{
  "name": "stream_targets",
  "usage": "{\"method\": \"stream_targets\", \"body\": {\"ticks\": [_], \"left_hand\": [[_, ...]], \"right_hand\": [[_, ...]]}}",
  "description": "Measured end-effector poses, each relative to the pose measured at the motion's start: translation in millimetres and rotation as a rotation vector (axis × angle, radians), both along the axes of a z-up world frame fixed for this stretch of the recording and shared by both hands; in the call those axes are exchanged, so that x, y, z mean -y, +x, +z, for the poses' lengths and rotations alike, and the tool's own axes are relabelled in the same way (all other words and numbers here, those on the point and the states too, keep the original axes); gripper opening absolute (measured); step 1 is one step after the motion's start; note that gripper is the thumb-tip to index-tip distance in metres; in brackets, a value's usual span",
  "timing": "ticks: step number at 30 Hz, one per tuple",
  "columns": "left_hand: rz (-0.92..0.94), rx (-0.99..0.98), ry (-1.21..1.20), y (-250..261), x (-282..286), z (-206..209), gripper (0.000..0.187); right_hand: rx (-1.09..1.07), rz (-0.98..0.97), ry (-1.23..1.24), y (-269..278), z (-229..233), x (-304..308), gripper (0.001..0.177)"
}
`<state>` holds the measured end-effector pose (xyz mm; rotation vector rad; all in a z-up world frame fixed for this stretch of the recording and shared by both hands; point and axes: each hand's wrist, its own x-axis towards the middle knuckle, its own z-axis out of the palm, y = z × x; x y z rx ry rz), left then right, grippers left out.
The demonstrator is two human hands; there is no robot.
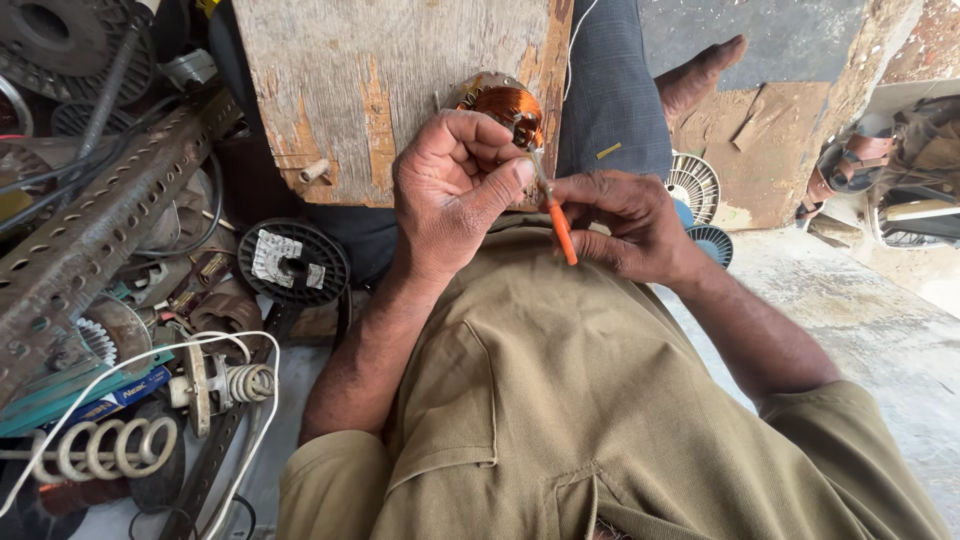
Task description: The person is repairing a small electric motor by hand. They are wrapping orange wire around the motor's stator, securing it with white ties, and using a small wooden stick to adjust the wire placement.
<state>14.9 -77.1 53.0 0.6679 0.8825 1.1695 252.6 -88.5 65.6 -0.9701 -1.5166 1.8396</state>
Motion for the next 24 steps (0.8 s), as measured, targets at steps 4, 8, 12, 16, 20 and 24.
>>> {"method": "stream_targets", "body": {"ticks": [4,8,12,16,20,24], "left_hand": [[-0.017,0.02,-0.013,-8,-1,5,0.025],[-0.031,-0.011,0.035,-19,0,11,0.022],[-0.057,-0.091,0.263,-24,-1,14,0.014],[-0.166,-0.209,0.3,-25,-4,22,0.007],[-0.298,-0.003,0.245,-27,-6,33,0.012],[-0.342,-0.283,0.483,-17,-7,35,0.016]], "right_hand": [[-0.071,-0.091,-0.057,5,9,-1,0.049],[0.472,0.078,0.388,14,27,-8,0.05],[0.755,0.342,0.485,6,34,-7,0.032],[0.803,0.487,0.571,3,37,-11,0.033],[0.626,0.318,0.419,1,44,-20,0.023],[0.012,-0.077,-0.245,-8,36,-18,0.029]]}}
